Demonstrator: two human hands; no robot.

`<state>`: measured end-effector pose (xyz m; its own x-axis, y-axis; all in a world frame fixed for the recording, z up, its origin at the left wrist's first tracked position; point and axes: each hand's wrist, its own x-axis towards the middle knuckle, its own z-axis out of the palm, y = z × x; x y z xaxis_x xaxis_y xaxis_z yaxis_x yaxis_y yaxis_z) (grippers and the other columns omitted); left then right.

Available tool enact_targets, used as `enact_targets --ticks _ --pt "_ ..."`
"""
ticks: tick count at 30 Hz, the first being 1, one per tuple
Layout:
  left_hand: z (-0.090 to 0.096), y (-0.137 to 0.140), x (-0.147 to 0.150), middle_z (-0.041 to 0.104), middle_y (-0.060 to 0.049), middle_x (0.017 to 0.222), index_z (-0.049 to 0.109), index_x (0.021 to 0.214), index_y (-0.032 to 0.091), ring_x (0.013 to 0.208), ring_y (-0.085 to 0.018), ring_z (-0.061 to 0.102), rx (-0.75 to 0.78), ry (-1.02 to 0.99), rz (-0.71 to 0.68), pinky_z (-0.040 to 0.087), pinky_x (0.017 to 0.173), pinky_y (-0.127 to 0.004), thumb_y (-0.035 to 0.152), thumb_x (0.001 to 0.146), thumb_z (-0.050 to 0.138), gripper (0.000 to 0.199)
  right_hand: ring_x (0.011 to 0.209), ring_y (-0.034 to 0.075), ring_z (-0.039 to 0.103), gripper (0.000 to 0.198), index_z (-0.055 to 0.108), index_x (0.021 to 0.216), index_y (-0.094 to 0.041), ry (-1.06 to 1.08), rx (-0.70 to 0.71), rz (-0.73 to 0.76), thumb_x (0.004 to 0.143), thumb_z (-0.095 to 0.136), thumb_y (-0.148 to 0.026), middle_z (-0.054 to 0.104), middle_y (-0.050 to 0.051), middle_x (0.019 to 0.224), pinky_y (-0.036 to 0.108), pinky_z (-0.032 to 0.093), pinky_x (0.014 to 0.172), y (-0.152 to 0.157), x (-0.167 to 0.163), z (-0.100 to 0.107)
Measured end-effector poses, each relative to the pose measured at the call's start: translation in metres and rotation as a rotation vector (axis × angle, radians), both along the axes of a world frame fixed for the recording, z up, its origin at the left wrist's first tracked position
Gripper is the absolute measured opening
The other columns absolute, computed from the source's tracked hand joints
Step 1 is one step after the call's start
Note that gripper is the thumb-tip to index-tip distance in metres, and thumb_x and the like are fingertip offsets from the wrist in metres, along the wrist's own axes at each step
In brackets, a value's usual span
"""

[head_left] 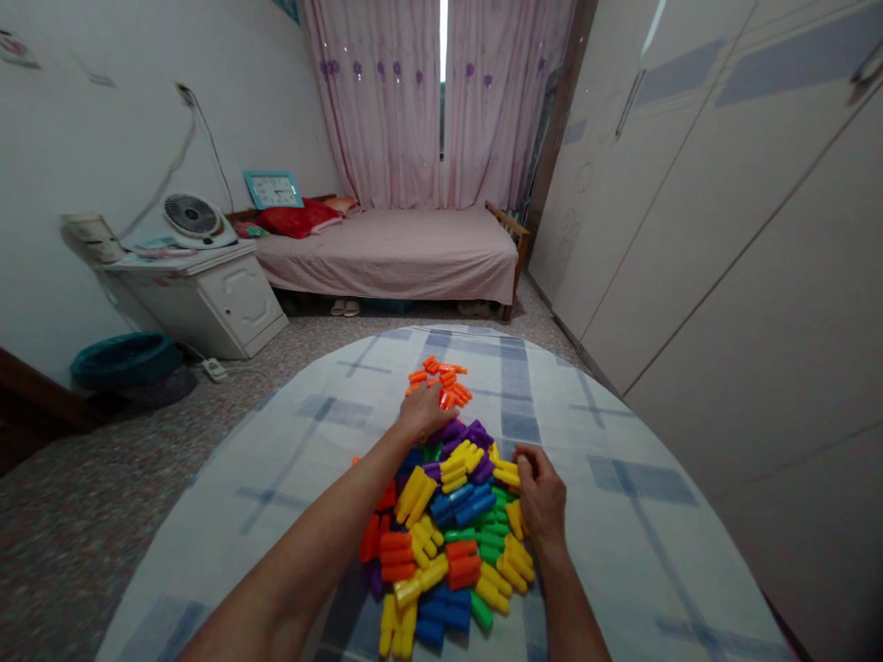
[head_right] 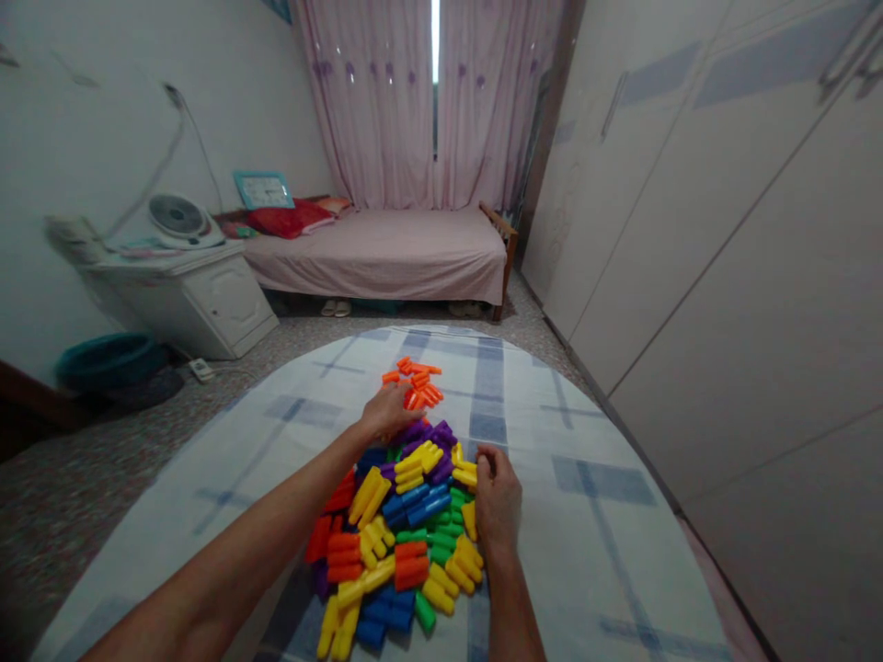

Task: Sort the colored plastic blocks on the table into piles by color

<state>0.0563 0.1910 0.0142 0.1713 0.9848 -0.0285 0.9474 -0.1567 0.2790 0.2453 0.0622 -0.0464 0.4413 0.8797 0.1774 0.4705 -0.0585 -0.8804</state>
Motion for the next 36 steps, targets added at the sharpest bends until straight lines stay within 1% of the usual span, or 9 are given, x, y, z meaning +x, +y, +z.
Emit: enact_targets --ticks 5,11,17,20,24,26,29,33,36 --pt "-0.008 0.006 0.017 0.056 -0.015 0.124 0.050 0.122 0.020 0.112 -0.031 0.053 -0.005 0.030 -0.001 0.043 0.090 -0.039 0.050 0.061 0.068 0.071 0.088 0.021 0.061 0.033 0.062 0.095 -0.019 0.000 0.002 -0.002 0.082 0.040 -0.040 0.067 0.006 0.095 0.031 0.044 0.080 0.000 -0.001 0.002" --pt "-0.020 0.008 0.012 0.060 -0.013 0.117 0.056 0.116 0.019 0.110 -0.028 0.055 0.051 -0.048 -0.046 0.043 0.090 -0.038 0.034 0.075 0.058 0.043 0.088 0.022 0.060 0.033 0.063 0.095 -0.019 0.002 -0.008 -0.003 0.082 0.040 -0.040 0.067 0.007 0.095 0.032 0.044 0.080 0.000 -0.001 -0.001" --pt "-0.026 0.018 -0.004 0.067 -0.007 0.109 0.063 0.108 0.022 0.102 -0.023 0.060 0.042 -0.237 -0.075 0.044 0.087 -0.031 0.030 0.070 0.067 0.038 0.086 0.022 0.061 0.034 0.063 0.094 -0.019 -0.002 0.003 -0.013 0.082 0.040 -0.041 0.067 0.007 0.095 0.031 0.044 0.078 0.000 -0.001 -0.001" --pt "-0.028 0.022 -0.013 0.069 -0.004 0.098 0.067 0.100 0.020 0.089 -0.019 0.063 0.047 -0.353 -0.042 0.047 0.079 -0.028 0.023 0.070 0.066 0.030 0.086 0.021 0.061 0.034 0.064 0.095 -0.019 0.004 -0.002 -0.009 0.081 0.041 -0.041 0.068 0.007 0.094 0.031 0.044 0.078 0.000 -0.001 0.000" --pt "-0.024 0.021 -0.027 0.068 -0.003 0.081 0.065 0.102 0.015 0.067 -0.014 0.061 0.056 -0.497 0.041 0.048 0.064 -0.025 0.023 0.075 0.059 0.029 0.086 0.021 0.062 0.034 0.064 0.094 -0.020 -0.012 0.003 -0.011 0.081 0.041 -0.041 0.068 0.006 0.093 0.031 0.044 0.079 0.001 0.000 -0.001" --pt "-0.017 0.014 -0.035 0.068 -0.002 0.082 0.064 0.102 0.015 0.068 -0.014 0.061 0.066 -0.555 0.036 0.048 0.064 -0.025 0.027 0.076 0.057 0.029 0.086 0.021 0.062 0.034 0.064 0.094 -0.020 -0.010 0.003 -0.013 0.081 0.041 -0.041 0.068 0.006 0.093 0.031 0.044 0.079 0.001 0.000 -0.001" --pt "-0.001 -0.010 -0.045 0.067 -0.001 0.090 0.065 0.102 0.018 0.077 -0.014 0.061 0.056 -0.663 -0.102 0.048 0.072 -0.025 0.033 0.074 0.061 0.032 0.086 0.021 0.062 0.034 0.064 0.094 -0.020 -0.006 0.008 -0.012 0.081 0.041 -0.042 0.068 0.007 0.094 0.031 0.044 0.079 0.001 0.000 -0.002" --pt "0.017 -0.058 -0.047 0.066 -0.001 0.089 0.061 0.114 0.020 0.078 -0.015 0.060 -0.072 -0.711 -0.291 0.048 0.075 -0.027 0.036 0.072 0.066 0.045 0.088 0.021 0.061 0.034 0.063 0.096 -0.020 -0.014 -0.009 -0.014 0.081 0.041 -0.042 0.068 0.006 0.096 0.032 0.044 0.081 0.001 0.000 -0.002" --pt "0.023 -0.080 -0.045 0.066 -0.002 0.100 0.059 0.118 0.023 0.088 -0.017 0.061 -0.138 -0.711 -0.395 0.048 0.079 -0.028 0.039 0.071 0.069 0.051 0.088 0.021 0.061 0.034 0.063 0.097 -0.021 -0.008 -0.019 -0.013 0.081 0.040 -0.041 0.068 0.006 0.096 0.032 0.044 0.081 0.001 0.000 0.000"
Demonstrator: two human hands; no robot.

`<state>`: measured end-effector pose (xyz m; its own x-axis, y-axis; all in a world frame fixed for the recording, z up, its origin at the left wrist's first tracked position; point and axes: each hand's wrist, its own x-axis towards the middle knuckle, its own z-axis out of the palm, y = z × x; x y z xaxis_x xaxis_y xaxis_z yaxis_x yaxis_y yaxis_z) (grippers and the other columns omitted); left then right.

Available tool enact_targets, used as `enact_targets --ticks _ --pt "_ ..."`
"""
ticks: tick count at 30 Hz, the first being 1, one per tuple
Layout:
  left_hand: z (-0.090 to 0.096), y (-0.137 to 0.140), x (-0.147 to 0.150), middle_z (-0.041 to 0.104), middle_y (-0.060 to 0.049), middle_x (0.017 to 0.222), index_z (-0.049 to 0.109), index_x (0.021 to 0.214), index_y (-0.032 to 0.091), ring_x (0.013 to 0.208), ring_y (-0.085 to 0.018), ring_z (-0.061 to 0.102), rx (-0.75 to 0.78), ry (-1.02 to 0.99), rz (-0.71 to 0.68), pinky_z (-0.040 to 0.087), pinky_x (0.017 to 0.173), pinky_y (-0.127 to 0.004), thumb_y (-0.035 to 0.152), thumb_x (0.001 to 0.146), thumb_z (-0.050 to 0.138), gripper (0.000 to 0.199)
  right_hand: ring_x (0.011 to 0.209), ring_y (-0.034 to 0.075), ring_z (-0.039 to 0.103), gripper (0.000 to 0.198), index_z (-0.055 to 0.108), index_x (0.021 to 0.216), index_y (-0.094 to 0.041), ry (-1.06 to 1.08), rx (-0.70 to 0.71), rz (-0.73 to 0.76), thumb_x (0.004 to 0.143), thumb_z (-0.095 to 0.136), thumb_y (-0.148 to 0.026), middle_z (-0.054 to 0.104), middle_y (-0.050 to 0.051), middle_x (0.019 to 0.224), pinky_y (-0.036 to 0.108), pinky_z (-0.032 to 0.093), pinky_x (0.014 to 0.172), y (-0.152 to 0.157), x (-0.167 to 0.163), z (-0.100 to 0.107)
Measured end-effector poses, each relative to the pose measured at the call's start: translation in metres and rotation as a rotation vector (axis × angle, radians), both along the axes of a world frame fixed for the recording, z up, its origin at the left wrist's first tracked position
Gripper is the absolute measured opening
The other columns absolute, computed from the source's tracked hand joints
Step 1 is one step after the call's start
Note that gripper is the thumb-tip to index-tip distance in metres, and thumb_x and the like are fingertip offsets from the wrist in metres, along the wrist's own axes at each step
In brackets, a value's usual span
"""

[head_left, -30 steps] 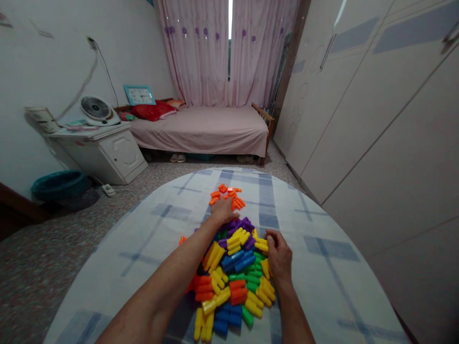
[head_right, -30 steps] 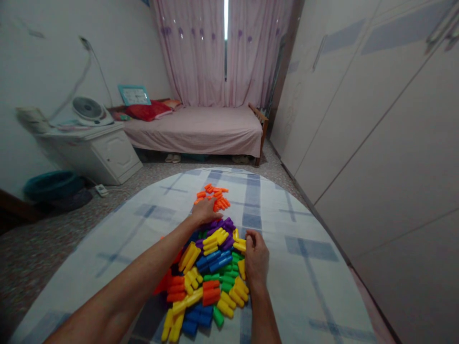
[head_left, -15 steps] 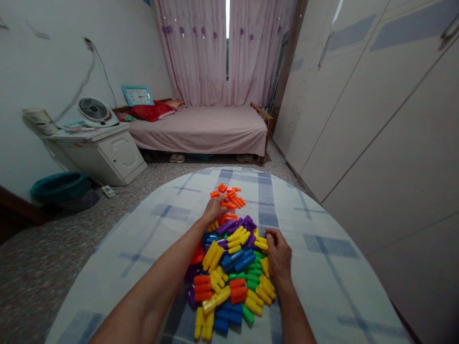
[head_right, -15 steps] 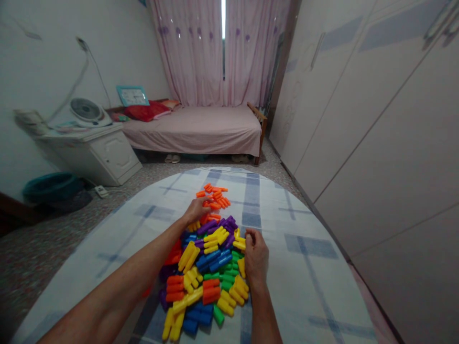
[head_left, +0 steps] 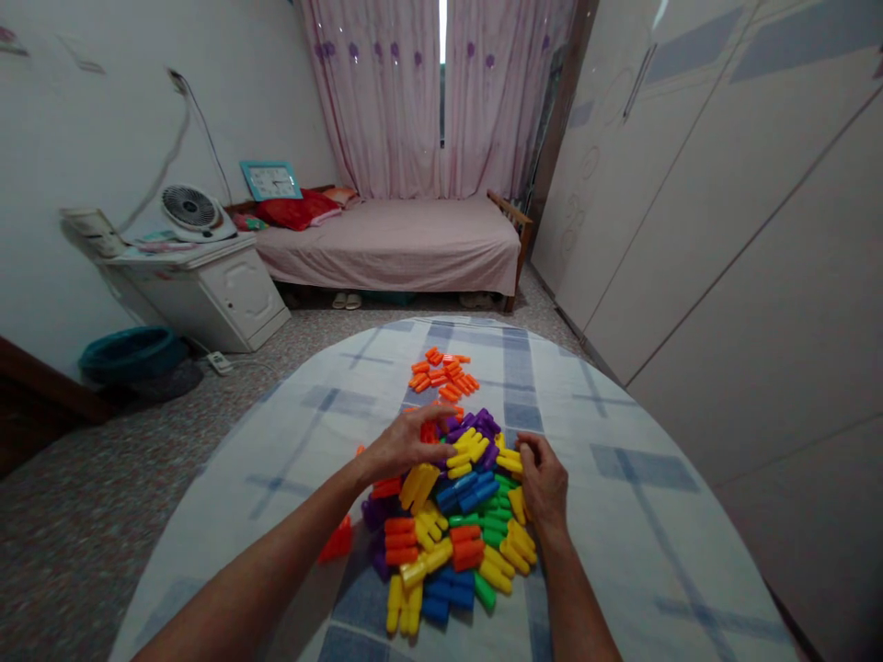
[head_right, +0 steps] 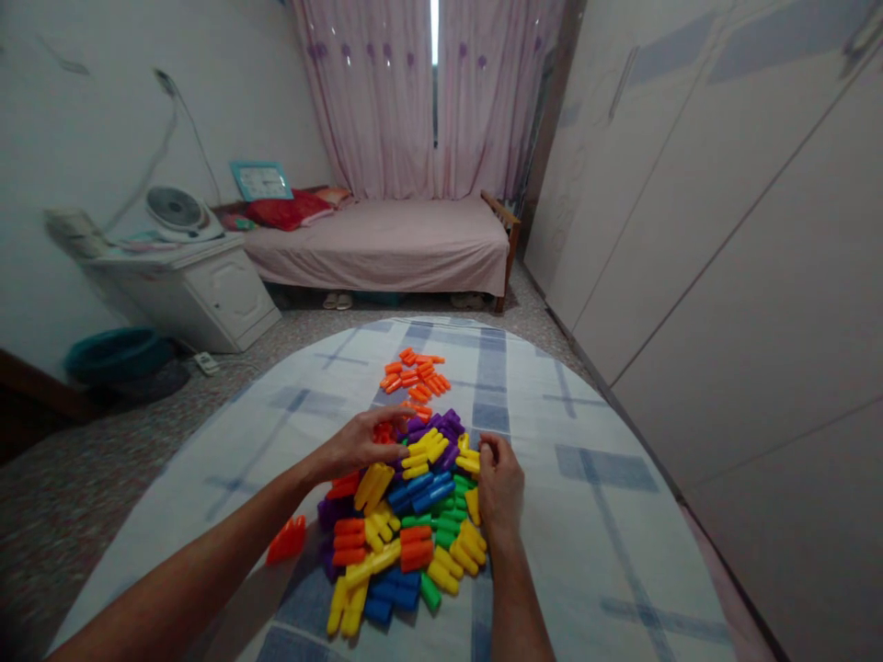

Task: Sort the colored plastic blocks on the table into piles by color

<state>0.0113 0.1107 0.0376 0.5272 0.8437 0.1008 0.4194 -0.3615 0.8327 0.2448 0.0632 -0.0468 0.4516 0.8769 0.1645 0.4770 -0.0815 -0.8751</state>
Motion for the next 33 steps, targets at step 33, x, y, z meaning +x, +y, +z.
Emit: enact_targets --ticks 33 --pt "-0.056 0.125 0.041 0.059 -0.008 0.106 0.065 0.102 0.023 0.098 -0.022 0.058 0.243 0.516 0.395 0.045 0.085 -0.032 0.026 0.083 0.051 0.024 0.084 0.022 0.062 0.034 0.065 0.093 -0.020 -0.001 0.015 -0.012 0.080 0.042 -0.042 0.069 0.007 0.092 0.031 0.046 0.076 0.000 0.001 -0.002"
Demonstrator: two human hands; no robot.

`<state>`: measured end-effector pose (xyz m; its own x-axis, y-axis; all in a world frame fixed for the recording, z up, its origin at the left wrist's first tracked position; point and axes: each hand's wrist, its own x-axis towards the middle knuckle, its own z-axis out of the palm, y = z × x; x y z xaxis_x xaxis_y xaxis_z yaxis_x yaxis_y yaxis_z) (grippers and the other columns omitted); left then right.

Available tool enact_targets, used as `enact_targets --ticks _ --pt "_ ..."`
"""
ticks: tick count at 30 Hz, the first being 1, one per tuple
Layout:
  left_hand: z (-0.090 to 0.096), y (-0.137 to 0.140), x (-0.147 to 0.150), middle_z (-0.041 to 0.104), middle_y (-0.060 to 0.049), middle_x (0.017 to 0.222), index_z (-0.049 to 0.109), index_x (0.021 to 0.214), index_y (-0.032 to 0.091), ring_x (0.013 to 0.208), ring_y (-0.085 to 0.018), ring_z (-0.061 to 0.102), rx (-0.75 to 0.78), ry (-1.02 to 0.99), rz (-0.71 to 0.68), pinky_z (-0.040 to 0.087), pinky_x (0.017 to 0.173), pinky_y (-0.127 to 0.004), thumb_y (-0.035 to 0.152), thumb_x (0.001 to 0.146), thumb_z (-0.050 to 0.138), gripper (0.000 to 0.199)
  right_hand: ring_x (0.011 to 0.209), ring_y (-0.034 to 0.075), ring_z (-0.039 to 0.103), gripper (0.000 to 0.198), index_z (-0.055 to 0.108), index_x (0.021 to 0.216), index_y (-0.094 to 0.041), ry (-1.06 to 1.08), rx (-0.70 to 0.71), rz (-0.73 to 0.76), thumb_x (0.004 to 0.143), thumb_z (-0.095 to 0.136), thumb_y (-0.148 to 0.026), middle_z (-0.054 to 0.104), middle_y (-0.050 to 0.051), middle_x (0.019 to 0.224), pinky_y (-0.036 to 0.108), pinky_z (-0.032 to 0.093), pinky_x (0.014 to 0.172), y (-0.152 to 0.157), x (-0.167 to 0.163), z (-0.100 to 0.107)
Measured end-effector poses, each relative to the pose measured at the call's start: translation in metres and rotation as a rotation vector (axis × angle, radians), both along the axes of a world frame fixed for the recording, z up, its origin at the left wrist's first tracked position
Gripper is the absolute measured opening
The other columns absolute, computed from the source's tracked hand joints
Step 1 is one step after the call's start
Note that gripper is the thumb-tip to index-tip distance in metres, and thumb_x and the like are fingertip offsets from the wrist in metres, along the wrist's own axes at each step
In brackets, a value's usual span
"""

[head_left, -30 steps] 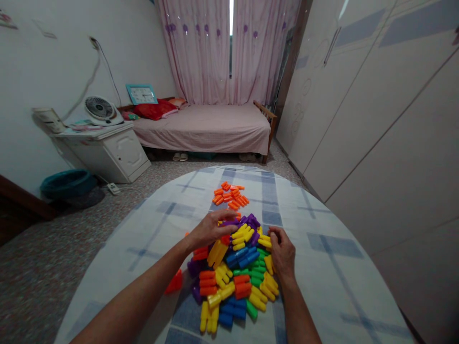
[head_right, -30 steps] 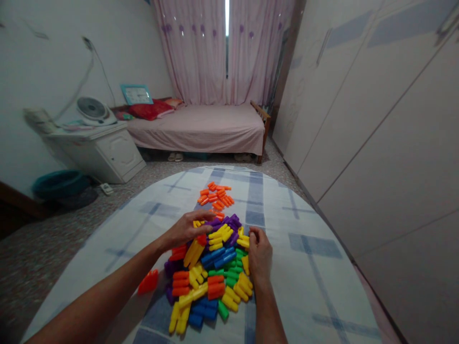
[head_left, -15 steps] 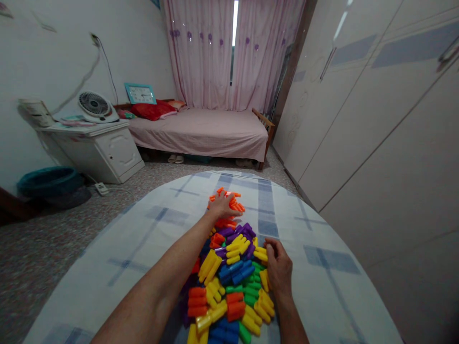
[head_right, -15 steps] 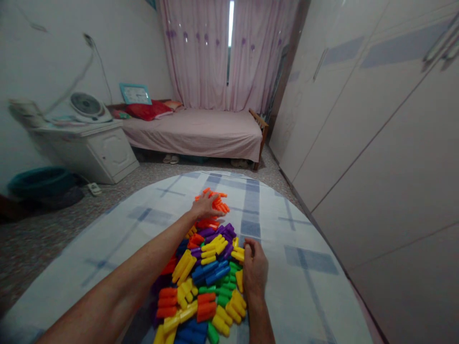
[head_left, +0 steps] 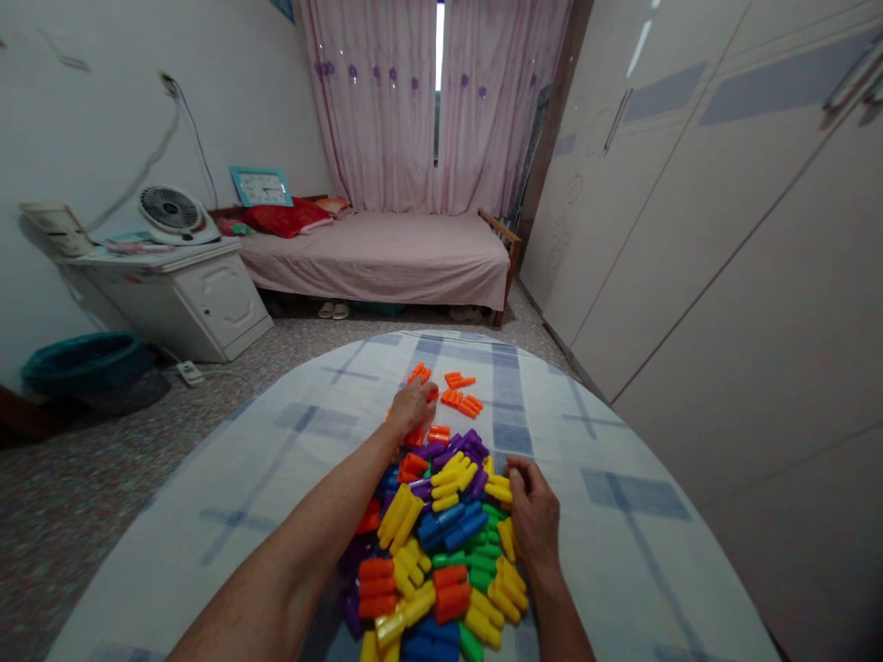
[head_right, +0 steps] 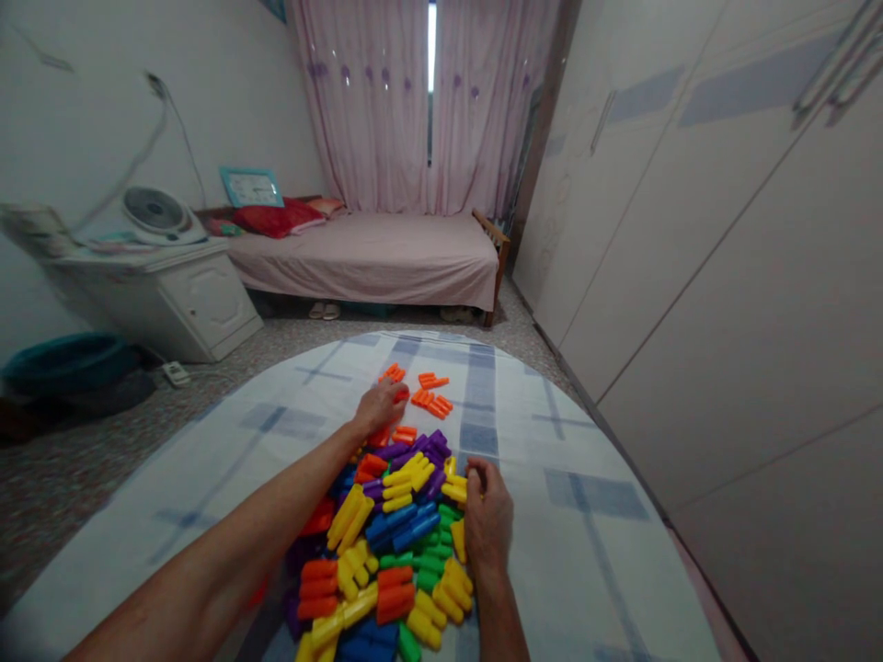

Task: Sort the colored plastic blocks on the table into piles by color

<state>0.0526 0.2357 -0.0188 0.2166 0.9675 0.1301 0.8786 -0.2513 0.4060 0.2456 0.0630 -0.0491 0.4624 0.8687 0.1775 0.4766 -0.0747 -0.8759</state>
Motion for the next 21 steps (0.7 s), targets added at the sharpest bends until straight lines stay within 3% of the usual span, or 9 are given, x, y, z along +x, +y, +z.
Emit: enact_targets --ticks 3,7,9,12,16,21 --pt "0.010 0.004 -0.005 0.064 -0.006 0.102 0.066 0.100 0.021 0.094 -0.020 0.059 -0.033 -0.108 0.041 0.046 0.084 -0.029 0.024 0.078 0.057 0.024 0.084 0.021 0.062 0.035 0.065 0.093 -0.020 -0.007 0.006 0.000 0.080 0.042 -0.041 0.069 0.007 0.093 0.030 0.046 0.075 0.000 0.000 0.000" --pt "0.041 -0.011 -0.009 0.067 -0.005 0.096 0.061 0.112 0.017 0.083 -0.016 0.061 -0.069 -0.271 0.050 0.050 0.073 -0.026 0.023 0.083 0.050 0.032 0.084 0.021 0.062 0.034 0.064 0.094 -0.020 0.000 0.002 0.007 0.081 0.041 -0.041 0.069 0.006 0.093 0.030 0.045 0.076 0.000 -0.001 0.001" --pt "0.059 -0.036 -0.009 0.068 -0.004 0.092 0.061 0.112 0.016 0.079 -0.015 0.061 -0.070 -0.352 -0.012 0.051 0.070 -0.026 0.025 0.084 0.048 0.033 0.085 0.020 0.062 0.033 0.064 0.094 -0.020 0.001 -0.002 0.007 0.081 0.040 -0.040 0.068 0.006 0.093 0.030 0.045 0.077 0.000 -0.001 0.002" --pt "0.078 -0.090 -0.006 0.066 -0.005 0.099 0.066 0.102 0.019 0.091 -0.017 0.060 0.025 -0.463 -0.285 0.048 0.086 -0.029 0.022 0.079 0.054 0.026 0.084 0.021 0.061 0.034 0.064 0.093 -0.019 -0.005 -0.001 0.005 0.081 0.040 -0.040 0.068 0.006 0.092 0.030 0.044 0.076 0.000 -0.003 0.003" --pt "0.071 -0.154 0.005 0.061 -0.006 0.105 0.064 0.106 0.025 0.093 -0.016 0.058 0.095 -0.234 -0.640 0.047 0.082 -0.027 0.020 0.081 0.052 0.028 0.083 0.021 0.061 0.035 0.065 0.092 -0.019 -0.006 0.025 0.008 0.079 0.040 -0.041 0.068 0.007 0.092 0.031 0.045 0.077 0.000 -0.003 0.005" --pt "0.049 -0.178 0.013 0.061 -0.007 0.105 0.062 0.099 0.025 0.093 -0.018 0.057 0.249 0.018 -0.789 0.047 0.081 -0.030 0.026 0.085 0.050 0.019 0.085 0.021 0.061 0.034 0.064 0.092 -0.019 0.011 0.028 0.020 0.080 0.040 -0.041 0.068 0.007 0.094 0.032 0.045 0.077 0.000 -0.002 0.004"
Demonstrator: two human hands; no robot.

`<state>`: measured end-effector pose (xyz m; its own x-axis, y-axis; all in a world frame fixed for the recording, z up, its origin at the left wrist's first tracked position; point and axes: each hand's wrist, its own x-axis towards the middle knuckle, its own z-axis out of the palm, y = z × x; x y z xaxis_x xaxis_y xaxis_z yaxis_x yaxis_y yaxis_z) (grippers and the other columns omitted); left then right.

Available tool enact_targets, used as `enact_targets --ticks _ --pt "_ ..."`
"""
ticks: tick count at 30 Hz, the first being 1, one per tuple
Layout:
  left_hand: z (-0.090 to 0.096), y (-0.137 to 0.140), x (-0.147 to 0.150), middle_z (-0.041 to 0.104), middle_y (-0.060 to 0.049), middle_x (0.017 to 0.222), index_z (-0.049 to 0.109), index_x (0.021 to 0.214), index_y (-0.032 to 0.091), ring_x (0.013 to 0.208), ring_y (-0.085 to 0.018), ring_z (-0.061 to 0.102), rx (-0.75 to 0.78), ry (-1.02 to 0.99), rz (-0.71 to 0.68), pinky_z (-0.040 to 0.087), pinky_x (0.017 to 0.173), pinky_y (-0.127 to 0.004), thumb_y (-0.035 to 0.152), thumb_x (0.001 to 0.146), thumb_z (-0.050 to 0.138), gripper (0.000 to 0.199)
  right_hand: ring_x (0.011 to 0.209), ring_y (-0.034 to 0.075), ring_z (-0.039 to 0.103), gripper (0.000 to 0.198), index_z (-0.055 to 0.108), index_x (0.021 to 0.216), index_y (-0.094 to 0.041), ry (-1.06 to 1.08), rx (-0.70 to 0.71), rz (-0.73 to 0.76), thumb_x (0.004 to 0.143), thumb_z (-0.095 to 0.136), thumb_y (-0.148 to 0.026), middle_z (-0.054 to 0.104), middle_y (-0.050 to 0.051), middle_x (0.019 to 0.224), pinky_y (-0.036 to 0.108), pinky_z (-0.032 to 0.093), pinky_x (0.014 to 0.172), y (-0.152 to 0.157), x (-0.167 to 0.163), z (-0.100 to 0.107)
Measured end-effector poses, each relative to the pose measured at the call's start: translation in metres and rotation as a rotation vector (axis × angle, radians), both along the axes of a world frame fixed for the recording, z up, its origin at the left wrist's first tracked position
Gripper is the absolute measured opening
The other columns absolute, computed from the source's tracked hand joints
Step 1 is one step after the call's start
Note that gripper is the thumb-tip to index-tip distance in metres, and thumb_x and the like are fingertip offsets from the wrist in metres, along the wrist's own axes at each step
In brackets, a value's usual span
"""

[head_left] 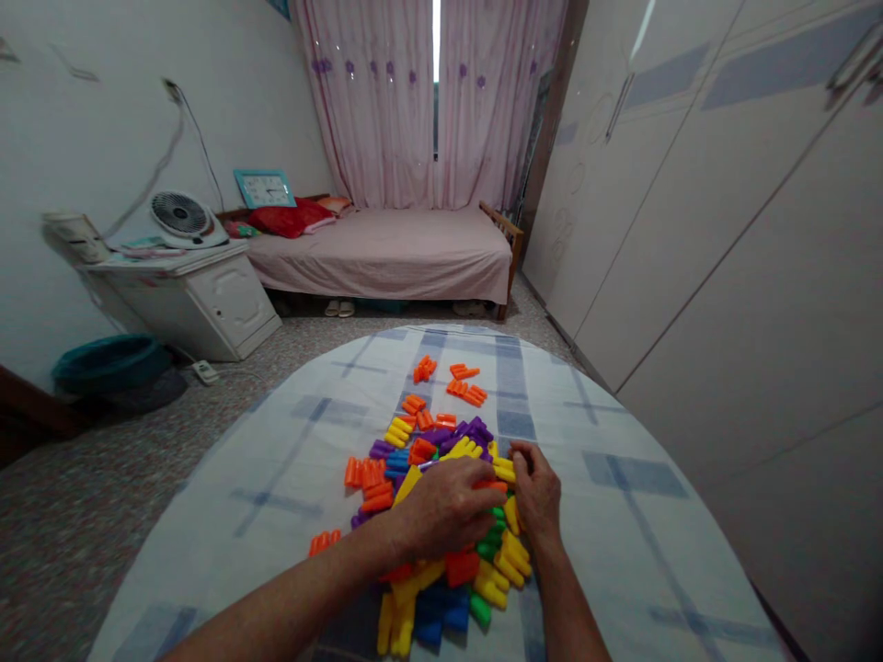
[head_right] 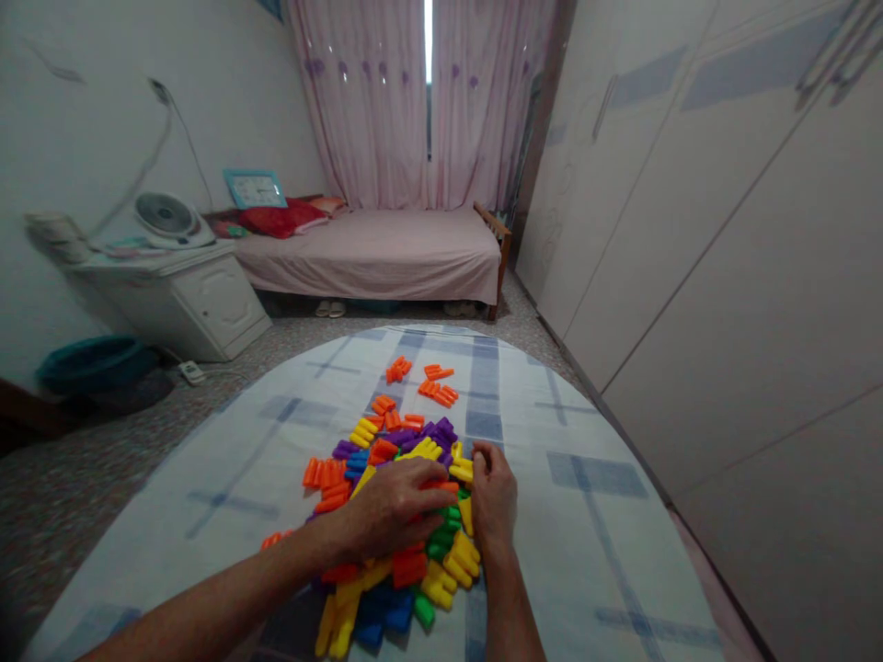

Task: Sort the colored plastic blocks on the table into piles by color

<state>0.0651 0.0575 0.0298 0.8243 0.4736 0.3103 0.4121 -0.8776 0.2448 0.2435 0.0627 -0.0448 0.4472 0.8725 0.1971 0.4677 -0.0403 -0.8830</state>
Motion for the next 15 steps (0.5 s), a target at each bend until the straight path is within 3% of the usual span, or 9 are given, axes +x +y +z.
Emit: enact_targets --ticks 4,8,11,13,15 --pt "0.001 0.024 -0.008 0.055 -0.007 0.123 0.061 0.107 0.026 0.111 -0.021 0.052 0.024 -0.089 0.043 0.043 0.094 -0.035 0.037 0.086 0.051 0.026 0.083 0.021 0.061 0.033 0.063 0.093 -0.020 0.014 -0.008 0.007 0.081 0.041 -0.041 0.068 0.006 0.093 0.030 0.045 0.076 0.000 0.001 -0.001" --pt "-0.001 0.097 -0.025 0.051 -0.011 0.128 0.061 0.112 0.020 0.120 -0.022 0.047 -0.009 -0.160 0.431 0.038 0.102 -0.034 0.031 0.086 0.049 0.030 0.085 0.021 0.062 0.033 0.063 0.093 -0.020 -0.001 -0.026 -0.003 0.082 0.041 -0.041 0.068 0.006 0.092 0.030 0.045 0.077 0.000 0.001 -0.001" --pt "-0.010 0.162 -0.036 0.040 -0.013 0.140 0.053 0.123 0.021 0.127 -0.027 0.040 -0.026 -0.030 0.727 0.034 0.106 -0.040 0.031 0.083 0.053 0.042 0.085 0.021 0.062 0.032 0.063 0.092 -0.020 -0.013 -0.033 -0.004 0.082 0.041 -0.041 0.068 0.006 0.092 0.030 0.045 0.076 -0.001 0.001 0.000" --pt "-0.018 0.196 -0.038 0.032 -0.014 0.145 0.045 0.132 0.020 0.131 -0.030 0.035 -0.084 0.060 0.815 0.034 0.104 -0.042 0.034 0.082 0.055 0.053 0.085 0.021 0.062 0.032 0.064 0.092 -0.021 -0.011 -0.028 0.000 0.082 0.041 -0.041 0.069 0.006 0.093 0.030 0.046 0.076 -0.001 0.002 -0.001" --pt "-0.026 0.218 -0.035 0.031 -0.015 0.145 0.042 0.134 0.021 0.131 -0.030 0.035 -0.126 0.105 0.817 0.036 0.103 -0.041 0.038 0.080 0.057 0.058 0.086 0.021 0.062 0.032 0.064 0.093 -0.021 -0.009 -0.024 -0.004 0.082 0.042 -0.041 0.069 0.005 0.094 0.029 0.046 0.076 -0.001 0.003 -0.003"
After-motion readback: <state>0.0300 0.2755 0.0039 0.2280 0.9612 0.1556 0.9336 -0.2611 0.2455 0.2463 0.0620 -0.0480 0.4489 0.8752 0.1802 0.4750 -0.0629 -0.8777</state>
